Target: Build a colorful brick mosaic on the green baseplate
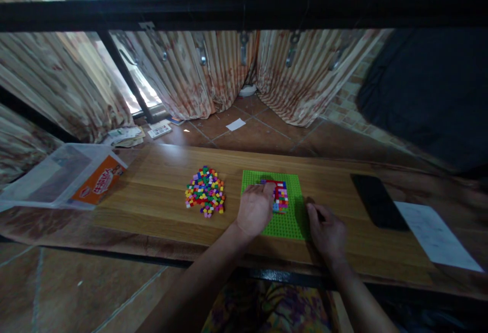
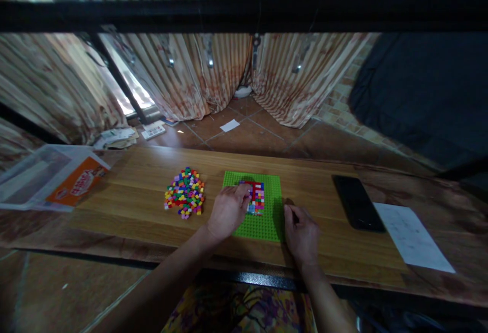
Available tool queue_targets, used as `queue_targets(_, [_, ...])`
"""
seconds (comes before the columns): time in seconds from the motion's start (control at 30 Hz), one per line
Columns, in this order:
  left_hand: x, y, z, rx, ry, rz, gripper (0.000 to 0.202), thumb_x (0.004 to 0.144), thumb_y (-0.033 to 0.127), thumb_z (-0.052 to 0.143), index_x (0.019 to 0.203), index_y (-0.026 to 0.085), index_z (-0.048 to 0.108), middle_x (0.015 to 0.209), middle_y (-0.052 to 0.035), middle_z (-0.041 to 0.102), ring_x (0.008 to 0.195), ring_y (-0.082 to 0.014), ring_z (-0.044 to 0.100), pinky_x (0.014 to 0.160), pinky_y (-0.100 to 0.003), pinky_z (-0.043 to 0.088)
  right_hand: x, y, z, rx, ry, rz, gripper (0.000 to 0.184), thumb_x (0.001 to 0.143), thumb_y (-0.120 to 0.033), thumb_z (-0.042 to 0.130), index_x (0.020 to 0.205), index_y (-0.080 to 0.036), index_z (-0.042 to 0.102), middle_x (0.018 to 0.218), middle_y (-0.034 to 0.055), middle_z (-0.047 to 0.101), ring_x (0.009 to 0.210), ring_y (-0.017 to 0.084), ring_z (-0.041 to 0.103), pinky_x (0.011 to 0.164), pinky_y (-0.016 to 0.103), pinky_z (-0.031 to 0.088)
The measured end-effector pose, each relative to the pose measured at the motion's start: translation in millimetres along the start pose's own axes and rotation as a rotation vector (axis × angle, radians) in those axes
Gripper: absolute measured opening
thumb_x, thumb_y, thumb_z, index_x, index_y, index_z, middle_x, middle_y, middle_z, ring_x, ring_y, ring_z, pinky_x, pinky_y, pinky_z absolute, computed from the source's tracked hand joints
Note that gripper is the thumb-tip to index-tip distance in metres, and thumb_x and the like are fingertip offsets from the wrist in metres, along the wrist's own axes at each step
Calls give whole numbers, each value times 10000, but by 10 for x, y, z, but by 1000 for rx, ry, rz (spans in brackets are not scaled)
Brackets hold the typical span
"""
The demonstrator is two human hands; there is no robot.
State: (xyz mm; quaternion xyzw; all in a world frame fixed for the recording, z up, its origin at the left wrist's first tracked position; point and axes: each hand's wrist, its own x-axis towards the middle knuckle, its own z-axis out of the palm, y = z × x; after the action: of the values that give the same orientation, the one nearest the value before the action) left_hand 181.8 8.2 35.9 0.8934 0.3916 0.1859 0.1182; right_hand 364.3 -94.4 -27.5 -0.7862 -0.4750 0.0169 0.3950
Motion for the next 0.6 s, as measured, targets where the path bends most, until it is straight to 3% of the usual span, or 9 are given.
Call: queue_targets(0.6, [-8, 65, 112, -95, 50, -48, 346, 898, 100, 458, 1234, 170, 501, 1067, -75, 680, 957, -194, 623, 902, -340, 497, 3, -44, -10, 41, -17, 32, 484, 910, -558, 429, 842, -163, 700, 854, 99, 711, 766, 213, 651, 702, 300, 464])
